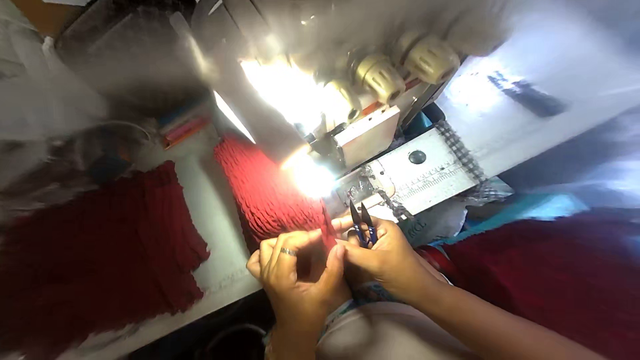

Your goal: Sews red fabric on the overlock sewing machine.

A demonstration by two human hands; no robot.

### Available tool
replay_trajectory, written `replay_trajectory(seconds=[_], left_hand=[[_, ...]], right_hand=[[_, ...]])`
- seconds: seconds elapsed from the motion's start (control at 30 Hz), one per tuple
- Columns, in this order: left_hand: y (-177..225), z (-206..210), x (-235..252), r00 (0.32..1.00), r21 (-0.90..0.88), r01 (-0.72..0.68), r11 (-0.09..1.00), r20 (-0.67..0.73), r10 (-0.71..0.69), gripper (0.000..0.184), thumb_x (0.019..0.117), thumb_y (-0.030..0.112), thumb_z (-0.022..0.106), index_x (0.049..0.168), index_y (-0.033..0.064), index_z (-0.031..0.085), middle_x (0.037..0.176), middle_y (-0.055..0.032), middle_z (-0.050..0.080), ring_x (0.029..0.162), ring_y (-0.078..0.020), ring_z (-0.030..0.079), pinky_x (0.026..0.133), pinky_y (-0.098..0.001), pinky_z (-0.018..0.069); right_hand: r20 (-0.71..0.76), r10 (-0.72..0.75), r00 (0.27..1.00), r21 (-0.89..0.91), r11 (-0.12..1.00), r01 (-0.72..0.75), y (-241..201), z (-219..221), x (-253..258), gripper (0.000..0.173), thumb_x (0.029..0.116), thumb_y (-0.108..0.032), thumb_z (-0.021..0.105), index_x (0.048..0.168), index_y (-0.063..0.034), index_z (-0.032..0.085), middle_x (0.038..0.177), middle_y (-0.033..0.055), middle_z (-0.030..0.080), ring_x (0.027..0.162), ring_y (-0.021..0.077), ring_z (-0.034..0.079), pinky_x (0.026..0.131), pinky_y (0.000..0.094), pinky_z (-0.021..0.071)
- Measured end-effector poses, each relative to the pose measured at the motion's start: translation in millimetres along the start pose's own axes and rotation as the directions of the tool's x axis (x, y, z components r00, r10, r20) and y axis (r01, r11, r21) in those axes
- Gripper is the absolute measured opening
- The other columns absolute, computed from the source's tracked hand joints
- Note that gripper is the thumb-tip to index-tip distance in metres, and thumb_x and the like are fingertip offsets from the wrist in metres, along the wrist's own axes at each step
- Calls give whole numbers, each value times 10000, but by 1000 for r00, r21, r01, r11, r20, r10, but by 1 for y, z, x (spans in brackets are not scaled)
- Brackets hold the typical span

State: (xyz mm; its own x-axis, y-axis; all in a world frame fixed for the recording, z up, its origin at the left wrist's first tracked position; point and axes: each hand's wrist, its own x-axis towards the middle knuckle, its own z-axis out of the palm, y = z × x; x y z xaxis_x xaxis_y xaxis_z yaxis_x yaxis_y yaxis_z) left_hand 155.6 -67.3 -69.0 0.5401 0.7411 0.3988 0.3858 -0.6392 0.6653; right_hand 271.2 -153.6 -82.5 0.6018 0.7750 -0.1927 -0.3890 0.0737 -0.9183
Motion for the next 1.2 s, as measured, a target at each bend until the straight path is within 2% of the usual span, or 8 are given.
replay_trajectory(seconds=[0.07, 0.17, 0.27, 0.43, 0.7, 1.0, 1.1, 1.2], left_hand=[[1, 0, 2, 999, -9, 27, 1000, 18, -27, 417, 855, 582, 695, 944, 175, 717, 876, 97, 682, 901, -27, 548, 961, -404, 301], [1, 5, 3, 999, -14, 41, 999, -31, -41, 196, 831, 331, 757, 906, 153, 727, 825, 93, 693, 832, -11, 578, 948, -415, 328], [0, 3, 1, 998, 0, 12, 1000, -68, -12, 105, 835, 218, 747, 908, 144, 752, 849, 76, 716, 853, -16, 599, 954, -409, 336], [0, 3, -7, 989, 64, -71, 995, -129, 79, 64, 853, 198, 726, 890, 158, 760, 873, 61, 721, 896, -55, 590, 937, -403, 315], [0, 0, -13, 974, 132, -169, 977, -128, 185, 70, 918, 238, 709, 926, 196, 763, 884, 61, 704, 917, -82, 565, 919, -387, 297], [1, -3, -14, 934, 339, -296, 893, -92, 345, 104, 974, 248, 650, 964, 221, 750, 886, 48, 687, 915, -125, 529, 898, -387, 264], [0, -2, -13, 923, 369, -313, 875, -98, 372, 110, 987, 268, 622, 937, 221, 708, 888, 59, 675, 914, -120, 523, 902, -370, 264], [-4, 2, -12, 924, 339, -311, 888, -111, 366, 97, 969, 259, 624, 934, 210, 700, 886, 48, 666, 935, -121, 529, 921, -373, 261]], right_hand=[[7, -161, 987, -130, 978, 161, 7, -2, -1, 142, 847, -80, 709, 978, -39, 743, 911, -65, 680, 628, -110, 481, 548, 57, 403], [0, -244, 970, -215, 947, 238, 8, -3, -1, 117, 865, -89, 694, 953, -43, 756, 920, -41, 693, 623, -100, 483, 537, 64, 398], [-34, -136, 990, -163, 978, 129, 1, -8, -2, 124, 854, -88, 736, 973, -73, 766, 885, -67, 695, 580, -88, 478, 516, 75, 399], [-19, -31, 999, -112, 993, 29, -7, -9, -11, 103, 859, -93, 741, 955, -96, 775, 791, -88, 690, 539, -76, 474, 486, 87, 390], [25, -144, 989, -150, 978, 146, -8, -8, -20, 103, 890, -109, 728, 970, -74, 783, 930, -49, 741, 732, -49, 632, 639, 96, 521], [49, -225, 973, -230, 946, 230, -5, -7, -17, 124, 905, -135, 699, 966, -56, 773, 889, -57, 718, 689, -82, 581, 599, 74, 481], [50, -299, 953, -279, 912, 301, -3, -4, -10, 177, 925, -261, 736, 898, -87, 754, 802, -85, 679, 649, -88, 542, 561, 77, 436], [30, -313, 949, -307, 901, 307, -2, -1, 3, 153, 917, -213, 731, 803, -112, 720, 733, -84, 641, 643, -65, 556, 584, 93, 453]])
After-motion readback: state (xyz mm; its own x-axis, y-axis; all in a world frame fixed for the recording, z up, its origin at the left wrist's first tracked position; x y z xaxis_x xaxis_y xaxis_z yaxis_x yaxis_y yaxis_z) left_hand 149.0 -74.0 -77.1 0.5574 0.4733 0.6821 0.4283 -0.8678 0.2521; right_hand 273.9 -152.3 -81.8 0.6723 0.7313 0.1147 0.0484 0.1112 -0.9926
